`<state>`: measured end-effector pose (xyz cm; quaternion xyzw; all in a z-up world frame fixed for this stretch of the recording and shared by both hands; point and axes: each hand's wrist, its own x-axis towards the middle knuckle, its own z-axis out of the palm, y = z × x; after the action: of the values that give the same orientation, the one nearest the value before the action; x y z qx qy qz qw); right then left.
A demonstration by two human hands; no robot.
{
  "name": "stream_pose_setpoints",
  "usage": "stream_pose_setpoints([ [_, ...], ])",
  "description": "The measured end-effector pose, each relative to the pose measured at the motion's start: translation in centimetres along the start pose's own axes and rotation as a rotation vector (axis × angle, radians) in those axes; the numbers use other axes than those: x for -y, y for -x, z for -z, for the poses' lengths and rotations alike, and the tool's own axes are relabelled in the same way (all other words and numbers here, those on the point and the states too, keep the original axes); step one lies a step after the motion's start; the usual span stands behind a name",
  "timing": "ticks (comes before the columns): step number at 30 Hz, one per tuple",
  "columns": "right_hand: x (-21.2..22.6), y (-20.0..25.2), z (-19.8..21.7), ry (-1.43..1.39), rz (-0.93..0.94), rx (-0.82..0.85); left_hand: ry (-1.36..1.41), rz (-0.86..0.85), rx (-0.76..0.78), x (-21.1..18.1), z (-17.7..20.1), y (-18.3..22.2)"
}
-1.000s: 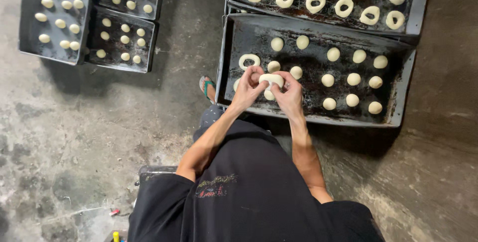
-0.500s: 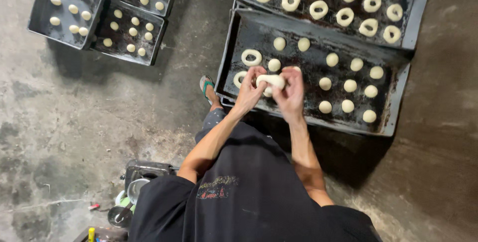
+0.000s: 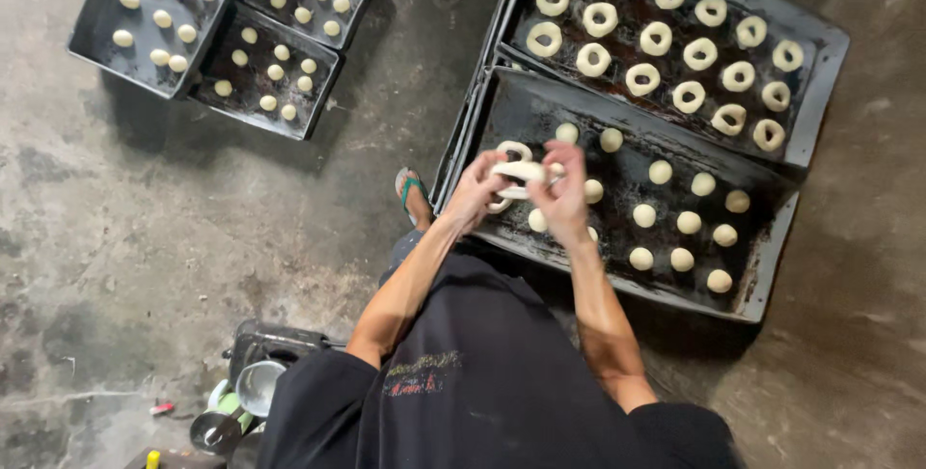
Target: The person shapes dough balls into rings and places them onto metal baking trays one at a time.
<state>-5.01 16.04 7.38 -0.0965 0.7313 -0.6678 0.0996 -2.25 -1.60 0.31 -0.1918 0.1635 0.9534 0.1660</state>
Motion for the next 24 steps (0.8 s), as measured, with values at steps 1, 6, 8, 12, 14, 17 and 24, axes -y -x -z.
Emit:
stream_pose_setpoints([
  [1,-0.2,-0.1,-0.7,0.0,-0.005,0.003,-0.419,-0.265,-0.011,-0.9,0.2,-0.4],
  [6,-0.5,-0.9,1.4,0.258,-0.23,0.12,-0.677,-0.266,-0.141,0.9,-0.2,-0.8],
  [8,-0.2,0.6,0.2,0.026,-0.27,0.149,-0.696,-0.321,-0.108,2.1,-0.3,-1.2],
  [12,0.8,3.1,1.1,0.009,-0.3,0.085,-0.39,-0.29,-0.18,4.0,1.0,-2.7],
  [14,0.6,3.7,1.7,-0.287,-0.259,0.011,-0.351,-0.099,-0.187,7.2,1.5,-1.7],
  [17,-0.1,7.1,2.4,-0.406,-0.308,0.099,-0.285,-0.118,-0.183,7.8,2.5,-2.3],
  [24,-4.4,7.3,4.8,-0.437,-0.343,-0.147,-0.728,0.079,-0.131,11.9,4.2,0.8],
])
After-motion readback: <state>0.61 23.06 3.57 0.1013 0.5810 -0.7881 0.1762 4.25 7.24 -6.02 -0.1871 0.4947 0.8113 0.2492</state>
